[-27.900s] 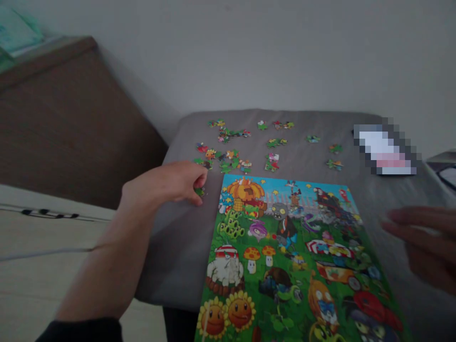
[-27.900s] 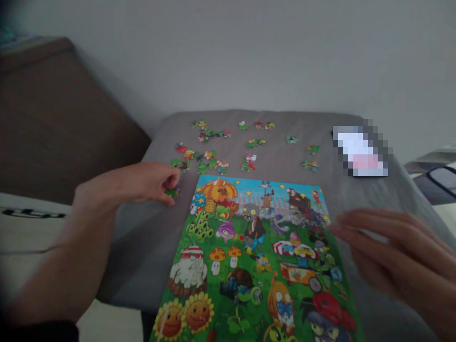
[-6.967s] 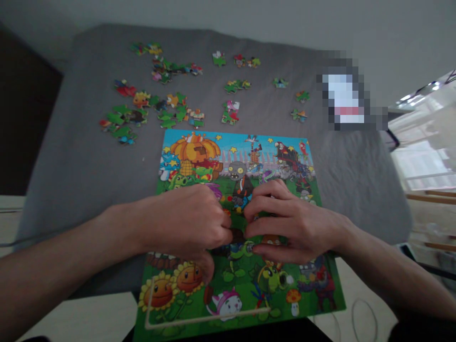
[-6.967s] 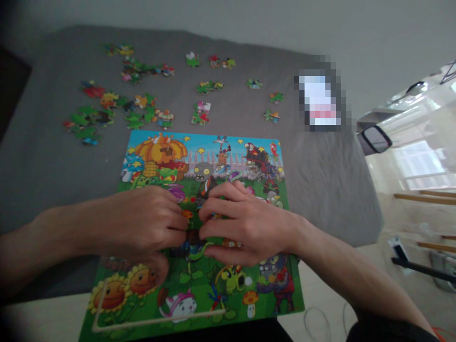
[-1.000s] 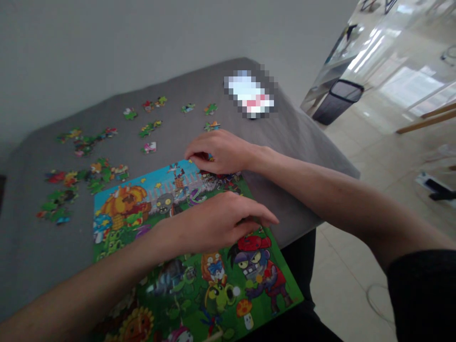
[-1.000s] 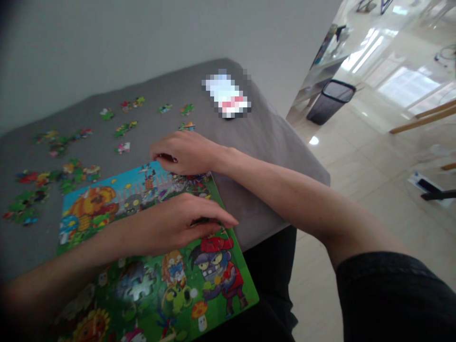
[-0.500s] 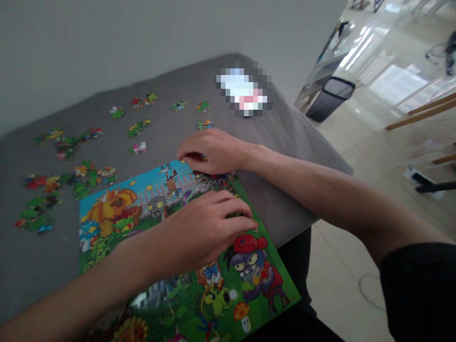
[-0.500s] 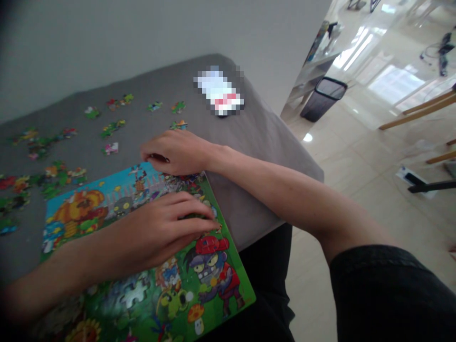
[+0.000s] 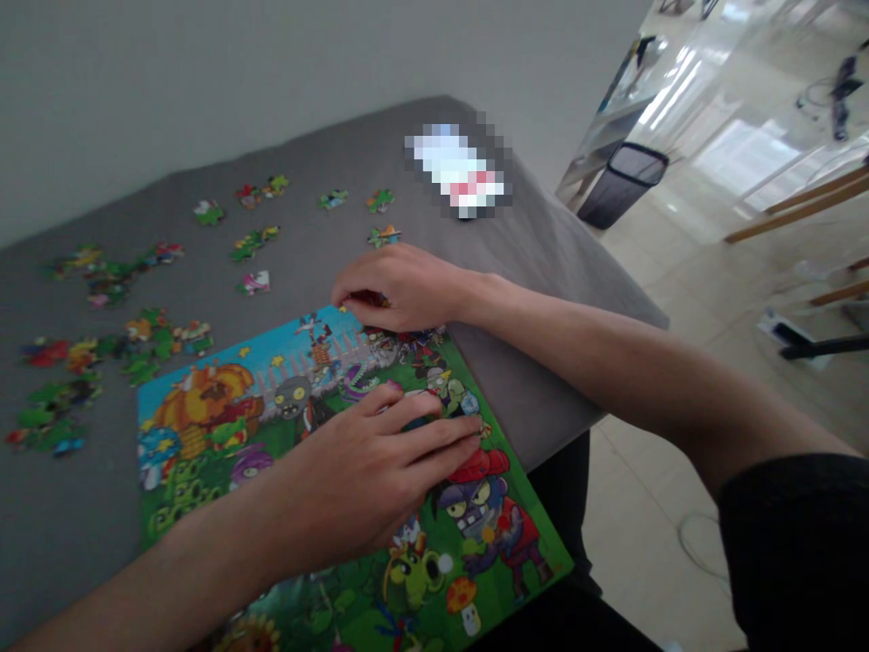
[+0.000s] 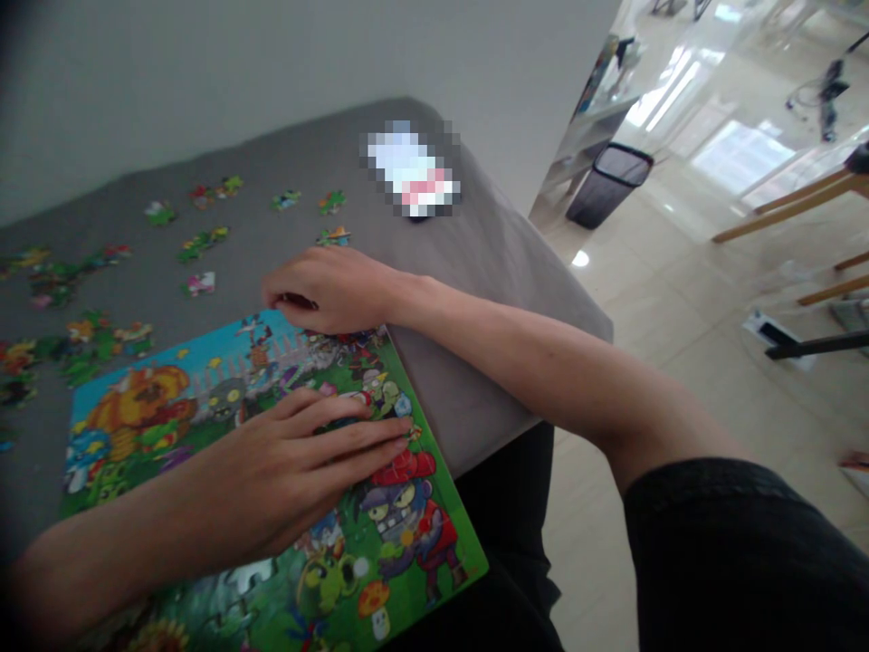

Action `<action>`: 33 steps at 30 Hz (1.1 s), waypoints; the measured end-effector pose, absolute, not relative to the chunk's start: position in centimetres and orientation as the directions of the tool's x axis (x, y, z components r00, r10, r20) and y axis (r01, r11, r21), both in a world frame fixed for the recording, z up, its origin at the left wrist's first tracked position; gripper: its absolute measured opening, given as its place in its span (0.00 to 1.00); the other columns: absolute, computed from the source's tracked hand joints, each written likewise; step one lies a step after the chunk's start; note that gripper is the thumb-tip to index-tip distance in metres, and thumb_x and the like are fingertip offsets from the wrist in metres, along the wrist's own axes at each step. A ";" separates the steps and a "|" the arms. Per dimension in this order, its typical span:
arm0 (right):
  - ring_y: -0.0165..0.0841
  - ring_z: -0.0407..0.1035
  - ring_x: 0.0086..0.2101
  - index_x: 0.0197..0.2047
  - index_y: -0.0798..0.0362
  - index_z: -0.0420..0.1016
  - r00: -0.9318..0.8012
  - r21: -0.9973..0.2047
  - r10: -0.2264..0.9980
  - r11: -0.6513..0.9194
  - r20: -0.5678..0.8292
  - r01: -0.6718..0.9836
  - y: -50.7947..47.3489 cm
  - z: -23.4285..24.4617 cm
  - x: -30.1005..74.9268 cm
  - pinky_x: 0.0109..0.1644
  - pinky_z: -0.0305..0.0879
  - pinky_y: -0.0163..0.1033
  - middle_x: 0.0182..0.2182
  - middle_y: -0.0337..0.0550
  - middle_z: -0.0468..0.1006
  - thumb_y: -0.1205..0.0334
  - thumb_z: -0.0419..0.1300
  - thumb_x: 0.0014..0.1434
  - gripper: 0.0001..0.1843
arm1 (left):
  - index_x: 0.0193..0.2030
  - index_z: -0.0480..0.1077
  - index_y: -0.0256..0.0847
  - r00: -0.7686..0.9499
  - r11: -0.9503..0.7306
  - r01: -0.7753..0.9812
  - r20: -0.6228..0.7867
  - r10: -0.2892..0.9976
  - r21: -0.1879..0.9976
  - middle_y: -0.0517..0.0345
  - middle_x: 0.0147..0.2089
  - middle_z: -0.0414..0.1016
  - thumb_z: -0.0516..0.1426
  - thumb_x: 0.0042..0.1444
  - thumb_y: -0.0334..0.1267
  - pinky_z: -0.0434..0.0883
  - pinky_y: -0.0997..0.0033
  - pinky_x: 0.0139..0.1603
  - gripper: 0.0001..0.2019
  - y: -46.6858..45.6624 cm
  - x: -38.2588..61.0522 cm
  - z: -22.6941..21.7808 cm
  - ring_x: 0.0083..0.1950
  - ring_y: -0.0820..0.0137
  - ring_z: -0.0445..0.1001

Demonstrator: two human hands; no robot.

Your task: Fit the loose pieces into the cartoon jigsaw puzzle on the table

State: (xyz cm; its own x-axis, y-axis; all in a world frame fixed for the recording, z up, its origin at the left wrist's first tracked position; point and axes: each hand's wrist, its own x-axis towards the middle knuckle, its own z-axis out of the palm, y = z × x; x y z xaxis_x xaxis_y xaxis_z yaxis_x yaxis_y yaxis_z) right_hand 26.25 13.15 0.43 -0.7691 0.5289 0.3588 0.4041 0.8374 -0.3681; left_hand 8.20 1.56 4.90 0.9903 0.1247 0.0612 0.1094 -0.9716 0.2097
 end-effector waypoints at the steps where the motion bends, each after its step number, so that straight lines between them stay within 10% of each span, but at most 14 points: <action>1: 0.32 0.73 0.40 0.50 0.57 0.75 -0.771 -0.366 0.524 0.841 0.362 0.399 13.2 0.4 26.3 0.48 0.64 0.39 0.40 0.43 0.80 0.68 0.48 0.71 0.15 | 0.64 0.72 0.39 0.991 -0.972 0.109 0.057 0.124 0.210 0.63 0.66 0.76 0.52 0.68 0.29 0.59 0.58 0.57 0.20 1.6 8.2 4.9 0.58 0.61 0.70; 20: 0.33 0.72 0.41 0.48 0.55 0.77 -0.758 -0.411 0.544 0.822 0.361 0.394 13.2 0.3 26.2 0.47 0.62 0.39 0.41 0.44 0.81 0.68 0.50 0.70 0.13 | 0.66 0.68 0.42 0.988 -0.970 0.118 0.074 0.137 0.213 0.59 0.67 0.75 0.49 0.64 0.24 0.64 0.55 0.57 0.25 3.0 7.0 5.1 0.60 0.58 0.70; 33: 0.39 0.72 0.42 0.48 0.55 0.78 -0.432 -0.429 0.693 0.707 0.577 0.562 15.0 0.7 28.8 0.50 0.66 0.45 0.40 0.49 0.81 0.67 0.54 0.63 0.15 | 0.58 0.73 0.46 0.644 -0.673 0.736 0.227 0.731 0.080 0.60 0.60 0.78 0.50 0.71 0.40 0.68 0.46 0.65 0.15 9.9 -7.3 7.4 0.60 0.56 0.74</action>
